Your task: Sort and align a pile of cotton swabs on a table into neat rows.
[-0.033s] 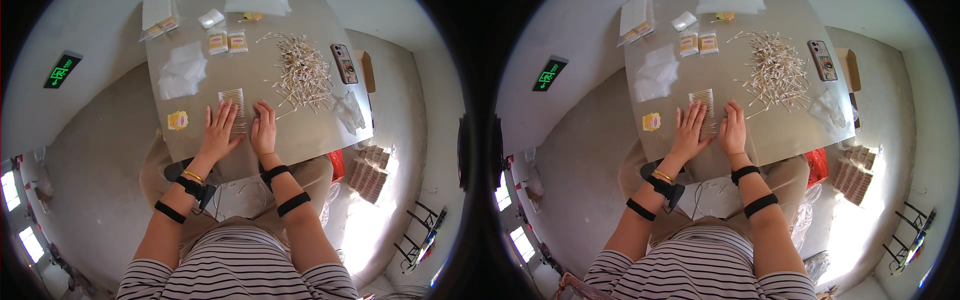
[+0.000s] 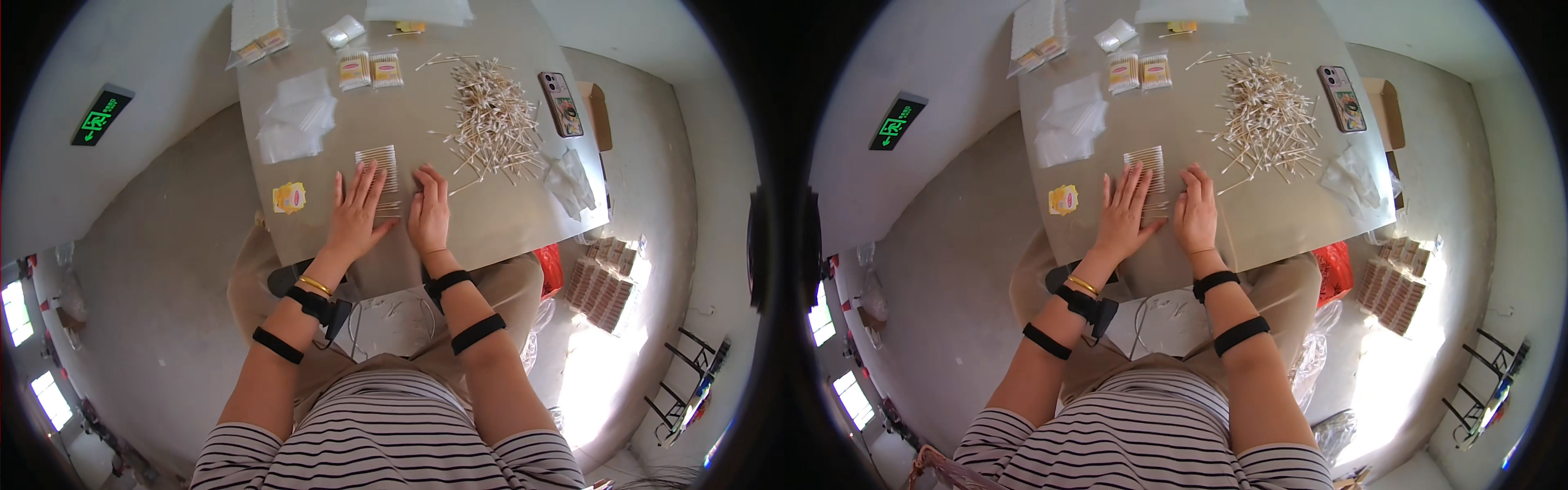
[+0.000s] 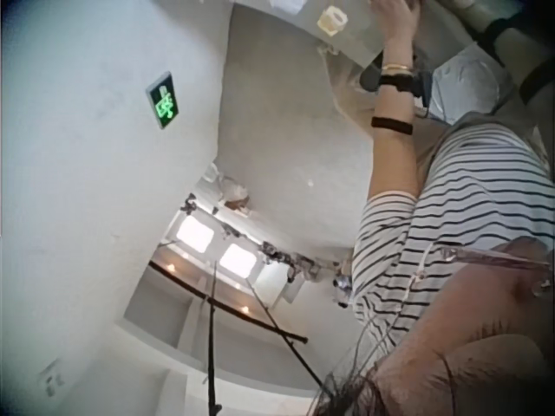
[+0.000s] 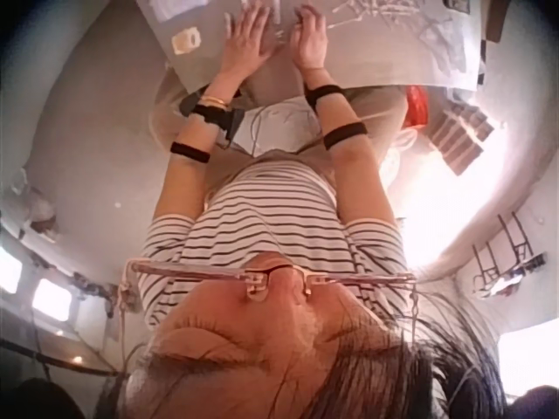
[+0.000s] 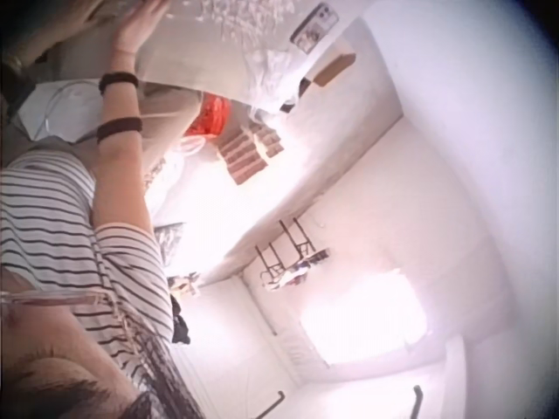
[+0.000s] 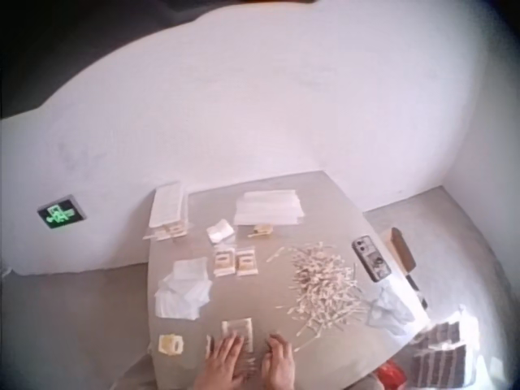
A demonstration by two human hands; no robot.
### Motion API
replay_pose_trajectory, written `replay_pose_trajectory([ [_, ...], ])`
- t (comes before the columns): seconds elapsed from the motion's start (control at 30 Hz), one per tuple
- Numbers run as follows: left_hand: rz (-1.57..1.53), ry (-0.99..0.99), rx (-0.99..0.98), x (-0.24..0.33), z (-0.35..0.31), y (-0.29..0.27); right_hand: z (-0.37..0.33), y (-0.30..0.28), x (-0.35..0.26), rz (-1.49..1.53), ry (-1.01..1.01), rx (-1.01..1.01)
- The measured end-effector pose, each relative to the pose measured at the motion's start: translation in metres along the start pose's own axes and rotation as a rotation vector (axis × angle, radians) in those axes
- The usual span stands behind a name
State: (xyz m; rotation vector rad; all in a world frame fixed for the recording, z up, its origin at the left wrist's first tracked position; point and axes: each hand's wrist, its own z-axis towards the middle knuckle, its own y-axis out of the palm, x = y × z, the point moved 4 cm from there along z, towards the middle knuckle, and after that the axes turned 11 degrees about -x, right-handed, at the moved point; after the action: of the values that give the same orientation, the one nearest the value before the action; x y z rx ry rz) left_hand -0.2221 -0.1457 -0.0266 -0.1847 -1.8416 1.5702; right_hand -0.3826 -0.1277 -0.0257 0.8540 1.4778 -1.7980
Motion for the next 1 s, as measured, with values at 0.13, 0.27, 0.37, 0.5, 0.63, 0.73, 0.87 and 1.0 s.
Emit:
replay_pose_trajectory([
  [0.13, 0.047, -0.053, 0.069, -0.007, 0.018, -0.004, 0.000, 0.001, 0.002, 0.001, 0.027, 0.013],
  [0.27, 0.039, -0.062, 0.103, -0.007, 0.032, -0.014, -0.002, -0.001, 0.004, -0.017, 0.032, 0.023],
  [0.37, 0.017, -0.070, 0.132, -0.017, 0.040, -0.014, 0.000, -0.003, 0.002, 0.037, 0.057, 0.000],
  [0.5, -0.076, -0.087, 0.151, -0.035, 0.037, -0.008, 0.013, -0.028, -0.001, 0.067, 0.033, -0.025],
  [0.63, -0.187, -0.074, 0.181, -0.026, 0.037, -0.013, 0.030, -0.079, 0.013, -0.128, -0.006, -0.023],
  [0.73, -0.235, -0.055, 0.189, -0.027, 0.036, -0.014, 0.032, -0.098, 0.024, -0.295, -0.031, -0.093],
  [0.87, -0.260, -0.008, 0.121, -0.034, 0.027, -0.016, 0.034, -0.108, 0.032, -0.511, -0.094, -0.197],
  [1.0, -0.236, 0.050, 0.067, -0.032, 0.015, -0.023, 0.045, -0.111, 0.038, -0.592, -0.110, -0.255],
])
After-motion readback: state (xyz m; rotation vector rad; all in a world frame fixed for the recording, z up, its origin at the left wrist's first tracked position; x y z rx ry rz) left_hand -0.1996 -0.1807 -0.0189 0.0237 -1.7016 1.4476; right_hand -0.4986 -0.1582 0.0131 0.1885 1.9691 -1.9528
